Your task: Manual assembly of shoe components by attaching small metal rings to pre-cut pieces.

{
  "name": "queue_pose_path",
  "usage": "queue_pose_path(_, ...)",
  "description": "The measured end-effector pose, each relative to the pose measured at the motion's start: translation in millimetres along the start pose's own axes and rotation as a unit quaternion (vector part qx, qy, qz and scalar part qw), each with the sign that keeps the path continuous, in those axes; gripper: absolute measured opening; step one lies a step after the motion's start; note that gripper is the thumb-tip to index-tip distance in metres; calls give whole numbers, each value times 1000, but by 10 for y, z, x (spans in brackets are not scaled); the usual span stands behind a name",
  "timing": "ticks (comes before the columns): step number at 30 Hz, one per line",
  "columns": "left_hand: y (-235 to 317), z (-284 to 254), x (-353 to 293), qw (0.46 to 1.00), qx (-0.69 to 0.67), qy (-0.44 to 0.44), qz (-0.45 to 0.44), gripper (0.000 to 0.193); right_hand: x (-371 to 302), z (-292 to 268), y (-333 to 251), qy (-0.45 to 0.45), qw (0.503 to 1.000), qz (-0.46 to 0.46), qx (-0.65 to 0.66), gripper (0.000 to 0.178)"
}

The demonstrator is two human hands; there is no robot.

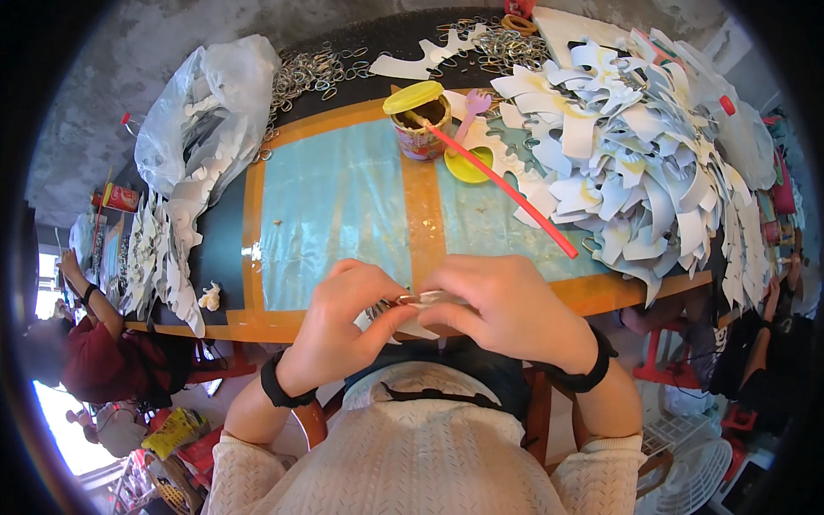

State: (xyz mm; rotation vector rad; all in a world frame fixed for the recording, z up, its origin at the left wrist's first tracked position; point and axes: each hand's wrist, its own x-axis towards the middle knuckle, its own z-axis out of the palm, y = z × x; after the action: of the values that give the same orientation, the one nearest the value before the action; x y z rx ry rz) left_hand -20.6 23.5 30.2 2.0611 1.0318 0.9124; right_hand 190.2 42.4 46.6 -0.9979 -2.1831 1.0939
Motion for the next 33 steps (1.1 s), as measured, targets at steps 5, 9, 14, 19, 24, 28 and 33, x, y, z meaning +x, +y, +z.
queue_pose_path(5, 31, 9, -7, 997, 60, 6, 48, 12, -60, 1, -46, 0, 996, -27, -89, 15)
queue_pose_path(9, 56, 16, -21, 996, 68, -3, 48, 11, -79, 31, -36, 27, 996, -23, -86, 15)
queue_pose_path(14, 73, -22, -15, 999, 20, -30, 38, 8, -90, 73, -4, 47, 997, -33, -56, 13)
queue_pose_path(19, -2, 13, -23, 998, -12, -53, 11, 5, -126, 148, 4, 83, 994, 29, 70, 6)
queue_pose_path(24, -10, 24, -20, 990, -113, -39, -68, 6, -117, 153, 28, 80, 991, 32, 105, 3)
queue_pose_path(28, -21, -25, -9, 989, -117, -47, -81, 8, -134, 166, 14, 68, 968, 123, 208, 6)
queue_pose_path(33, -72, 29, -51, 996, -52, -71, -31, 8, -144, 171, -12, 49, 968, 138, 206, 9)
